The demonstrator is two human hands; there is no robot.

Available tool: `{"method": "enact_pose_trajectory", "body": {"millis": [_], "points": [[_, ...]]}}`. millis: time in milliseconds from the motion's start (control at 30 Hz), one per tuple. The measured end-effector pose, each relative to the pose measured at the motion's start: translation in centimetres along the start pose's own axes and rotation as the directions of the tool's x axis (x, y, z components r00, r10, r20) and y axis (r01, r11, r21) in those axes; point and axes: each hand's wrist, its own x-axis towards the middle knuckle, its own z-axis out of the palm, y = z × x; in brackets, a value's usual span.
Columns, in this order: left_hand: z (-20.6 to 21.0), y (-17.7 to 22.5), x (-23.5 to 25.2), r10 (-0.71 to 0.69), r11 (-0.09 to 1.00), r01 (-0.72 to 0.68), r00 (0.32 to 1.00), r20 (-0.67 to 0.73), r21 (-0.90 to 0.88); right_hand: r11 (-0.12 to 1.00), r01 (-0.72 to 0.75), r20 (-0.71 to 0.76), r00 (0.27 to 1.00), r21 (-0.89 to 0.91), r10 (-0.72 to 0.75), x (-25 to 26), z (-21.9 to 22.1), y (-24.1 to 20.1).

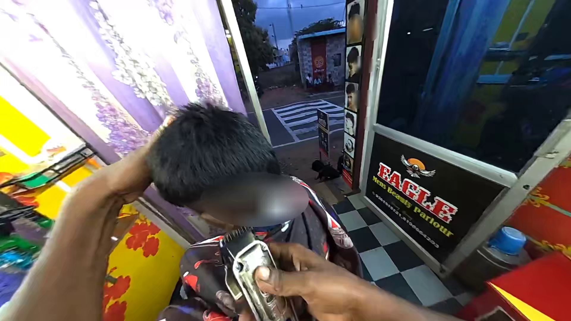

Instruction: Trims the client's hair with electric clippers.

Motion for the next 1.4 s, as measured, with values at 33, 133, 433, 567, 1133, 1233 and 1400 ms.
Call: {"method": "enact_pose_trajectory", "body": {"millis": [33, 133, 433, 567, 1133, 1233, 1400], "points": [[0.1, -0.1, 0.7, 0.091, 0.996, -0.094, 0.989, 0.118, 0.013, 0.990, -0.054, 0.046, 0.998, 0.127, 0.049, 0.1, 0.3, 0.8], [-0.3, 0.3, 2.4, 0.146, 0.972, -0.211, 0.890, 0.432, 0.106, 0.911, -0.092, 0.091, 0.994, 0.401, 0.060, 1.2, 1.0, 2.3], [-0.6, 0.2, 2.1, 0.185, 0.967, -0.243, 0.882, 0.433, 0.082, 0.758, -0.018, 0.079, 0.996, 0.652, -0.045, 2.1, 0.8, 2.2], [-0.6, 0.0, 2.2, 0.176, 0.969, -0.233, 0.891, 0.418, 0.087, 0.763, 0.017, 0.036, 0.998, 0.646, -0.053, 1.8, 0.1, 1.1], [-0.6, -0.7, 2.3, 0.074, 0.991, -0.110, 0.934, 0.349, 0.083, 0.817, -0.479, -0.073, 0.873, -0.321, 0.482, 0.9, -9.4, -11.1], [-0.6, -0.2, 1.9, 0.083, 0.988, -0.126, 0.925, 0.371, 0.093, 0.809, -0.478, -0.035, 0.867, -0.343, 0.497, 1.9, -9.7, -11.6], [-1.0, -0.2, 1.2, 0.050, 0.998, -0.058, 0.926, 0.373, 0.008, 0.894, -0.322, 0.082, 0.928, -0.311, 0.363, 2.3, -10.5, -9.7]]}}
